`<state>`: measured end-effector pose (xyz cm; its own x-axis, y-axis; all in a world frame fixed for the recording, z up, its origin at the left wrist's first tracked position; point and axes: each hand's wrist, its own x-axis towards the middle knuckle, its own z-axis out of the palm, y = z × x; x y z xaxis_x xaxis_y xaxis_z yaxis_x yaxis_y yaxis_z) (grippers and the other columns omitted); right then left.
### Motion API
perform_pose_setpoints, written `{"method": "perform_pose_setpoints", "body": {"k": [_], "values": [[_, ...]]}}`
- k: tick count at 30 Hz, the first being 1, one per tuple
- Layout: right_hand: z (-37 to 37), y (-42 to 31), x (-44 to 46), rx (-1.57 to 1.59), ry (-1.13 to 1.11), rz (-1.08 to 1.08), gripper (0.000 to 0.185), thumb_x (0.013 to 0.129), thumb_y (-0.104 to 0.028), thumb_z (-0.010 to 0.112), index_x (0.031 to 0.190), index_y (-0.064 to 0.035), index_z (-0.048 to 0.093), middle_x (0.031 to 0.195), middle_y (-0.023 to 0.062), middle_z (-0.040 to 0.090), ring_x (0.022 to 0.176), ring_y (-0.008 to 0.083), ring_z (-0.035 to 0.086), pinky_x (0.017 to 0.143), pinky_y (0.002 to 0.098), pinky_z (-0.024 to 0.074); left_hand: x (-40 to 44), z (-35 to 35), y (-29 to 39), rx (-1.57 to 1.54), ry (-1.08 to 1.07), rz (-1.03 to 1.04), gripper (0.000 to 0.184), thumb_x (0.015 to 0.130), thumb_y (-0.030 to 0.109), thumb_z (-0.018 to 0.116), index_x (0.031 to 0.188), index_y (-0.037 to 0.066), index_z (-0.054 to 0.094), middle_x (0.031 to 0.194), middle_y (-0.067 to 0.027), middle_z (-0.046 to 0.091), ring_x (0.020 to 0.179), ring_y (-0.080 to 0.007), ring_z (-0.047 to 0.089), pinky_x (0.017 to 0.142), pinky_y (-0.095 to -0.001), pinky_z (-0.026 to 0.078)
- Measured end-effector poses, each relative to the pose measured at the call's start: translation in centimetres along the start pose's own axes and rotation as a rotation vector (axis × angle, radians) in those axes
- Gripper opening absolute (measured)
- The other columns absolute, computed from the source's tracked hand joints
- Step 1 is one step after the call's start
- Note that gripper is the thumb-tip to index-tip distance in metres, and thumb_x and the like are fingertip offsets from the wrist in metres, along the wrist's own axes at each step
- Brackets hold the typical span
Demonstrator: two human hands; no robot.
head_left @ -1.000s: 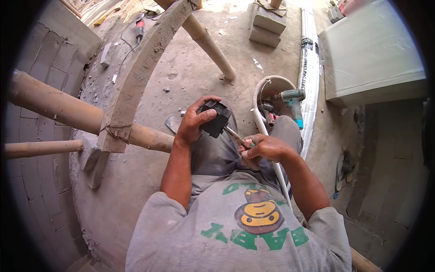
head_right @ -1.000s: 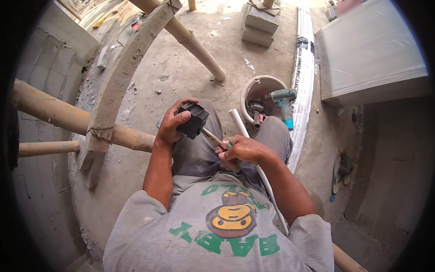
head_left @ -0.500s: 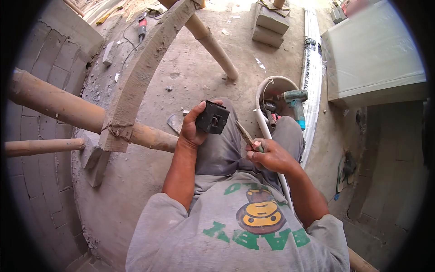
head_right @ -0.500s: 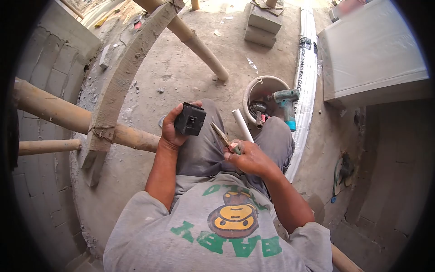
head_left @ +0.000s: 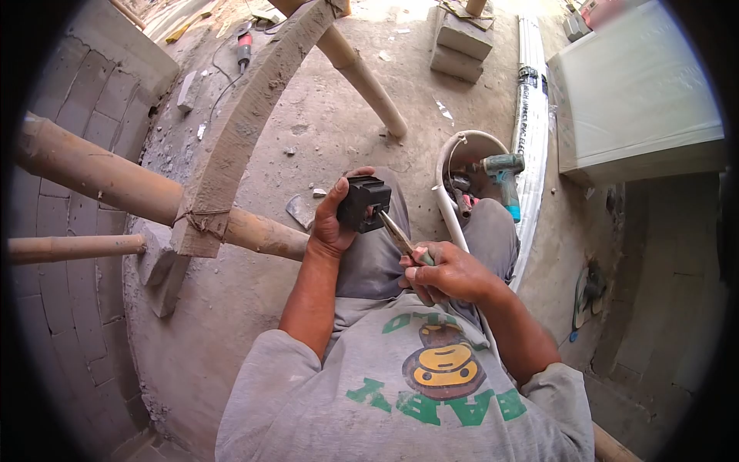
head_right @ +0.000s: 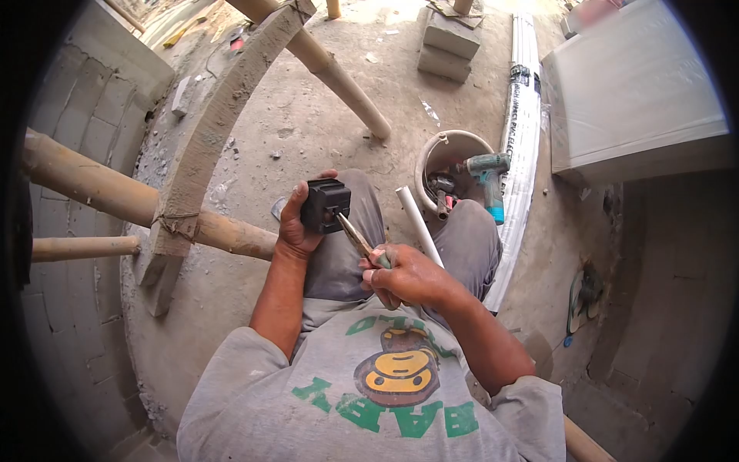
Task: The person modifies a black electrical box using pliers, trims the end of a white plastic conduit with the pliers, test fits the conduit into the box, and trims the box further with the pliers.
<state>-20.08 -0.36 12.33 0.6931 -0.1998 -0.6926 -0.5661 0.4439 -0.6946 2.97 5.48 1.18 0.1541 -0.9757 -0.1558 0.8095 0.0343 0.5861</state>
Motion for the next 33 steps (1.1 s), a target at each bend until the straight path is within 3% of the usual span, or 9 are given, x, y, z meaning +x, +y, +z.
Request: {"method": "perform_pose_setpoints", "body": {"k": [4, 13, 16, 19, 22, 25, 28, 31, 33], "values": [[-0.6, 0.2, 0.5, -0.008, -0.027, 0.051, 0.025, 0.092, -0.018, 0.060, 0.109, -0.0012, 0.055, 0.068, 0.0040, 0.062, 0.054, 0.0120, 0.058, 0.047, 0.0273, 0.0411, -0.1, 0.5, 0.0, 0.068, 0.012, 0.014, 0.068, 0.088, 0.045, 0.070, 0.134, -0.001, 0.050, 0.107, -0.0123, 0.066, 0.096, -0.0202, 0.068, 0.081, -0.0319, 0.058], [-1.9, 0.8, 1.6, 0.027, -0.122, 0.119, 0.020, 0.094, -0.024, 0.062, 0.103, -0.0065, 0.058, 0.068, 0.0041, 0.061, 0.061, 0.0124, 0.059, 0.052, 0.0281, 0.0438, -0.2, 1.8, 0.7, 0.166, -0.065, 0.040, 0.073, 0.081, 0.043, 0.075, 0.132, -0.002, 0.049, 0.109, -0.0144, 0.065, 0.093, -0.0230, 0.069, 0.083, -0.0348, 0.058], [-2.0, 0.8, 1.6, -0.123, -0.149, -0.016, 0.019, 0.095, -0.026, 0.062, 0.099, -0.0078, 0.058, 0.072, 0.0054, 0.063, 0.069, 0.0133, 0.060, 0.060, 0.0302, 0.0468, -0.2, 2.5, 1.1, 0.129, -0.081, 0.056, 0.072, 0.079, 0.038, 0.077, 0.132, -0.002, 0.050, 0.107, -0.0158, 0.066, 0.092, -0.0224, 0.070, 0.081, -0.0338, 0.059], [-1.9, 2.1, 1.8, -0.043, -0.192, -0.007, 0.018, 0.095, -0.025, 0.061, 0.098, -0.0078, 0.058, 0.076, 0.0068, 0.063, 0.075, 0.0140, 0.061, 0.068, 0.0311, 0.0486, 0.0, 2.6, 1.4, 0.140, -0.111, 0.069, 0.072, 0.078, 0.039, 0.077, 0.131, -0.002, 0.051, 0.107, -0.0157, 0.066, 0.091, -0.0218, 0.070, 0.081, -0.0335, 0.058], [-0.2, 2.6, 0.9, 0.427, -0.245, 0.059, 0.021, 0.094, -0.022, 0.065, 0.098, -0.0022, 0.058, 0.085, 0.0113, 0.064, 0.071, 0.0167, 0.060, 0.066, 0.0298, 0.0473, 0.2, 2.3, 1.6, 0.185, -0.148, 0.044, 0.069, 0.078, 0.040, 0.076, 0.128, -0.001, 0.054, 0.105, -0.0142, 0.066, 0.089, -0.0205, 0.069, 0.079, -0.0316, 0.058], [-0.4, 3.5, 1.3, 0.267, -0.280, 0.052, 0.020, 0.093, -0.025, 0.061, 0.098, -0.0063, 0.056, 0.078, 0.0073, 0.064, 0.067, 0.0157, 0.060, 0.064, 0.0295, 0.0451, 0.0, 1.9, 2.1, 0.232, -0.218, -0.049, 0.066, 0.075, 0.037, 0.078, 0.125, -0.001, 0.058, 0.104, -0.0103, 0.066, 0.092, -0.0172, 0.066, 0.082, -0.0295, 0.055], [-1.6, 3.0, 0.9, 0.003, -0.272, 0.135, 0.018, 0.091, -0.022, 0.062, 0.091, -0.0046, 0.058, 0.075, 0.0066, 0.064, 0.063, 0.0167, 0.059, 0.063, 0.0304, 0.0451, 0.0, 2.5, 3.6, 0.543, -0.289, -0.164, 0.064, 0.071, 0.033, 0.080, 0.122, 0.000, 0.059, 0.101, -0.0085, 0.065, 0.088, -0.0165, 0.066, 0.081, -0.0291, 0.054], [-3.1, 0.8, 0.4, -0.421, -0.189, 0.178, 0.021, 0.089, -0.023, 0.061, 0.082, -0.0033, 0.058, 0.070, 0.0052, 0.062, 0.063, 0.0153, 0.058, 0.065, 0.0294, 0.0463, -0.1, 4.4, 4.5, 0.690, -0.270, -0.211, 0.062, 0.066, 0.028, 0.081, 0.120, 0.003, 0.062, 0.105, -0.0058, 0.064, 0.094, -0.0147, 0.063, 0.088, -0.0288, 0.049], [-3.3, 0.4, 0.5, -0.683, 0.019, 0.053, 0.024, 0.089, -0.024, 0.058, 0.080, -0.0016, 0.062, 0.076, 0.0143, 0.067, 0.071, 0.0265, 0.066, 0.070, 0.0386, 0.0500, -0.1, 4.4, 4.7, 0.728, -0.252, -0.180, 0.061, 0.068, 0.025, 0.082, 0.122, 0.005, 0.061, 0.109, -0.0059, 0.064, 0.103, -0.0161, 0.060, 0.094, -0.0307, 0.047]]}}
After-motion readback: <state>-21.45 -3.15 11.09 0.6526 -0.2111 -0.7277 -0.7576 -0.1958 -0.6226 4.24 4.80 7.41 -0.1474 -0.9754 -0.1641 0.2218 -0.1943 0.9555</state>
